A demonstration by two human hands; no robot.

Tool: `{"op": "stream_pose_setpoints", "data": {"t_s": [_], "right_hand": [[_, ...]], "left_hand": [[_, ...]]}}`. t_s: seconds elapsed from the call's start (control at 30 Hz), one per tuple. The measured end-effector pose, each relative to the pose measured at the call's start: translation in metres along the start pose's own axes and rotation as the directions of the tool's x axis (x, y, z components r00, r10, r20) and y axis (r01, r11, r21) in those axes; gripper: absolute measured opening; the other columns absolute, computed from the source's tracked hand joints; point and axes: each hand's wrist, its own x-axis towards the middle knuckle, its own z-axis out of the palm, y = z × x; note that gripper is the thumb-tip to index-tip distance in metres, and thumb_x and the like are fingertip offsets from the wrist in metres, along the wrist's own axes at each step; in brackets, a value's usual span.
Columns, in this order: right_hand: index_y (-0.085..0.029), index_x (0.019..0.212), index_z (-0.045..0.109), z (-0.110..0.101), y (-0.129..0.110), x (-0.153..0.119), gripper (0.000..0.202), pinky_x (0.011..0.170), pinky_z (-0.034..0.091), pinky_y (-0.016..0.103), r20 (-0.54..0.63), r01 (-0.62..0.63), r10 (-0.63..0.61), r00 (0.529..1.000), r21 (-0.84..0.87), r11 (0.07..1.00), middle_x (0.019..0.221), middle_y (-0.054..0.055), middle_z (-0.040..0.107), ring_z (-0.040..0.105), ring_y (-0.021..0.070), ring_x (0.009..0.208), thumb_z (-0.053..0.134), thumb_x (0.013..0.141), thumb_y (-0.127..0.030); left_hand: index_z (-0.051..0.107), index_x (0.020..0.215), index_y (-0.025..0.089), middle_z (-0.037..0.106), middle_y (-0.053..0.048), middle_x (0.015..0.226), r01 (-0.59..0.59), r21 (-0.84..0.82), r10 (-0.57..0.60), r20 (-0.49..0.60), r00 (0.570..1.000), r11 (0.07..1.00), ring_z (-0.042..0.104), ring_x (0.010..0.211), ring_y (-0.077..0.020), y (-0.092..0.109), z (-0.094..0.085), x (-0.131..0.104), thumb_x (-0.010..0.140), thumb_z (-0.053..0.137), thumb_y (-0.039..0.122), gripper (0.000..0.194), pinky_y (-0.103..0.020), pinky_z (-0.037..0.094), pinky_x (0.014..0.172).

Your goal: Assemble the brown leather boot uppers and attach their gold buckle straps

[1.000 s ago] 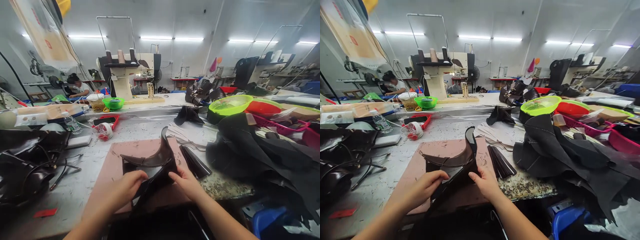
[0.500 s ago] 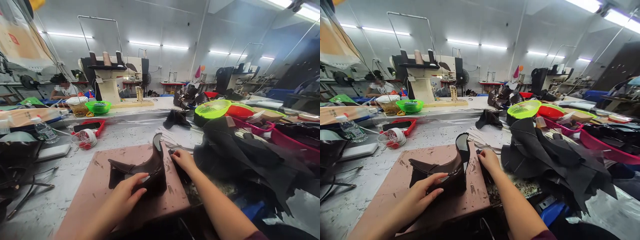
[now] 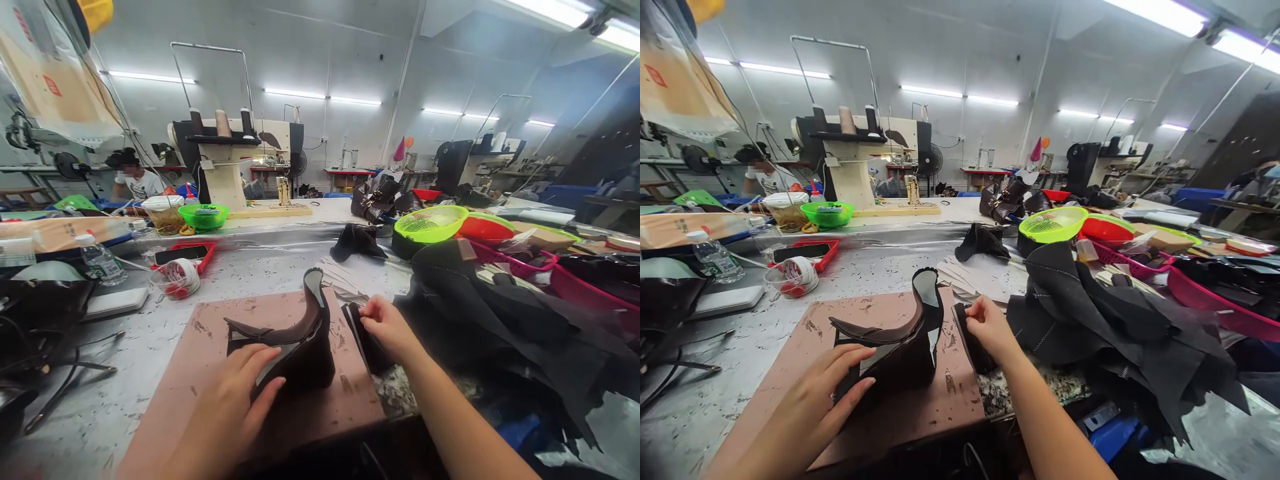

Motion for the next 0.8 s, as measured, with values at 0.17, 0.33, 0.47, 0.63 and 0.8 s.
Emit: {"op": "stream_pose_setpoints", "data": {"t_s": [0.17,0.33,0.47,0.63,0.8], "right_hand": [[-0.020,0.069,0.049,0.003,-0.047,-0.066,0.011,0.060,0.042,0.024,0.147,0.373,-0.433,0.889,0.315,0.873,0.068,0.000,0.052,0.050,0.0134,0.065,0.041,0.068,-0.012],[-0.020,0.076,0.053,0.010,-0.059,-0.089,0.010,0.063,0.046,0.023,0.203,0.494,-0.567,0.799,0.316,0.810,0.074,0.000,0.056,0.055,0.0124,0.068,0.051,0.075,-0.011],[-0.021,0.078,0.056,0.018,-0.055,-0.093,0.009,0.066,0.048,0.024,0.079,0.668,-0.684,0.725,0.159,0.727,0.083,0.003,0.058,0.057,0.0137,0.076,0.057,0.077,-0.011],[-0.020,0.080,0.054,0.023,-0.054,-0.099,0.016,0.072,0.048,0.031,0.006,0.766,-0.768,0.640,-0.080,0.638,0.088,0.006,0.058,0.056,0.0172,0.082,0.049,0.079,-0.005],[-0.022,0.074,0.051,0.025,-0.049,-0.101,0.014,0.072,0.049,0.029,0.106,0.661,-0.664,0.740,0.067,0.747,0.089,0.005,0.057,0.057,0.0169,0.083,0.046,0.081,-0.011]], "left_hand": [[0.061,0.085,0.021,0.062,-0.001,0.077,0.164,-0.278,-0.108,0.205,0.973,0.946,0.057,0.070,-0.0145,0.045,-0.002,0.005,0.083,0.046,0.035,0.021,-0.022,0.044,0.062],[0.056,0.072,0.015,0.047,0.004,0.054,0.453,-0.607,-0.172,0.463,0.869,0.653,0.039,0.045,-0.0072,0.056,0.007,0.006,0.076,0.052,0.040,0.025,-0.018,0.030,0.042],[0.052,0.063,0.014,0.042,0.005,0.051,0.514,-0.683,-0.253,0.452,0.856,0.519,0.033,0.045,-0.0057,0.051,0.019,0.000,0.070,0.058,0.043,0.031,-0.017,0.025,0.043],[0.049,0.058,0.014,0.040,0.006,0.049,0.567,-0.723,-0.355,0.449,0.820,0.396,0.031,0.046,-0.0053,0.051,0.029,-0.004,0.060,0.066,0.047,0.037,-0.017,0.023,0.043],[0.045,0.057,0.015,0.041,0.007,0.044,0.608,-0.756,-0.332,0.525,0.784,0.241,0.030,0.038,-0.0037,0.051,0.033,-0.006,0.058,0.067,0.047,0.038,-0.016,0.020,0.038]]}}
